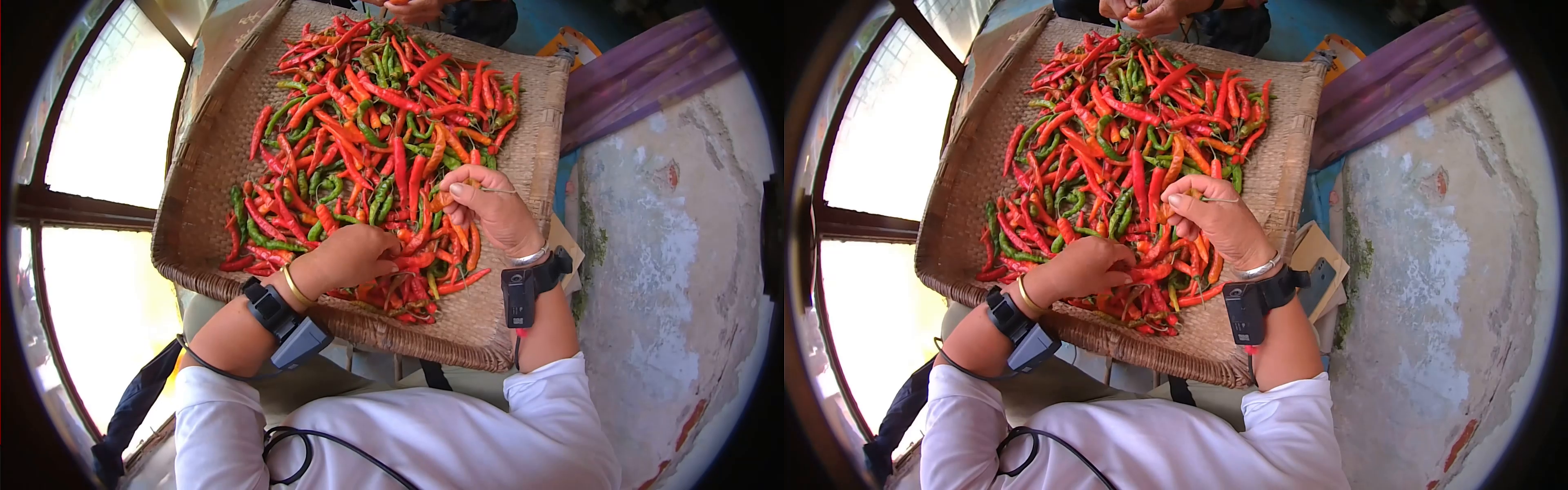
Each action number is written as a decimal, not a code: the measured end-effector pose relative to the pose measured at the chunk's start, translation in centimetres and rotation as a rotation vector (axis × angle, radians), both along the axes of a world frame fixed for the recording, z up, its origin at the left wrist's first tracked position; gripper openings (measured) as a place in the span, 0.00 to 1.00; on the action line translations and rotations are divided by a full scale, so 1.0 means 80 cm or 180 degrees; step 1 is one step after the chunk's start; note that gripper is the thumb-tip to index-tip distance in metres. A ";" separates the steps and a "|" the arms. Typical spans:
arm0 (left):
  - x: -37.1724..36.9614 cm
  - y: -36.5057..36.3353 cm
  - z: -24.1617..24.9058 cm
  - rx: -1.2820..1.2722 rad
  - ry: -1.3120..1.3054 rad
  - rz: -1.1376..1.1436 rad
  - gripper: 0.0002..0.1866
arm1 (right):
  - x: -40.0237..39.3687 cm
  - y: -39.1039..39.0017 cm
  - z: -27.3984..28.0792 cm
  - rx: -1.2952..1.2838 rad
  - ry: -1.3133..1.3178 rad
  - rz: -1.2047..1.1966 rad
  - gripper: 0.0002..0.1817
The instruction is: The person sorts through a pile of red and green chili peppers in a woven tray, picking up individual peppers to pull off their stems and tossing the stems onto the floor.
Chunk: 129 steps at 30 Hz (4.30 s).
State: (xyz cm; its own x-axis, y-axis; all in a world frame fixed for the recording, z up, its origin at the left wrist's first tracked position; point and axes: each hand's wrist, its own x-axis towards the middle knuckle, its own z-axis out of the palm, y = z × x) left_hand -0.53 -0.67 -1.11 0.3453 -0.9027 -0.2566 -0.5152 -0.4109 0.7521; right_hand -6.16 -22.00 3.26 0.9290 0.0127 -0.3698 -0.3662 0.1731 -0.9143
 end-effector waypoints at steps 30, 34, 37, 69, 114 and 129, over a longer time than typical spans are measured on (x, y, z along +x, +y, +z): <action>0.005 0.003 0.016 -0.0639 0.2318 0.1462 0.07 | 0.005 0.033 -0.020 -0.0518 -0.0052 -0.0068 0.19; 0.005 0.000 0.022 -0.1005 0.2659 0.2066 0.09 | 0.004 0.026 -0.022 -0.0315 0.0150 -0.0172 0.17; 0.006 0.001 0.016 -0.1290 0.2768 0.2000 0.09 | 0.004 0.034 -0.022 -0.0152 0.0349 0.0052 0.16; -0.006 -0.001 0.004 -0.0563 0.0347 0.0849 0.11 | -0.003 0.022 -0.030 -0.4807 -0.0731 0.1128 0.09; 0.083 0.105 0.020 0.0620 -0.2045 0.0915 0.10 | 0.010 0.018 -0.012 -0.0404 -0.0094 -0.0024 0.13; 0.079 0.106 0.023 0.0677 -0.1856 0.0579 0.04 | 0.008 -0.001 -0.013 -0.0365 -0.0175 -0.0554 0.11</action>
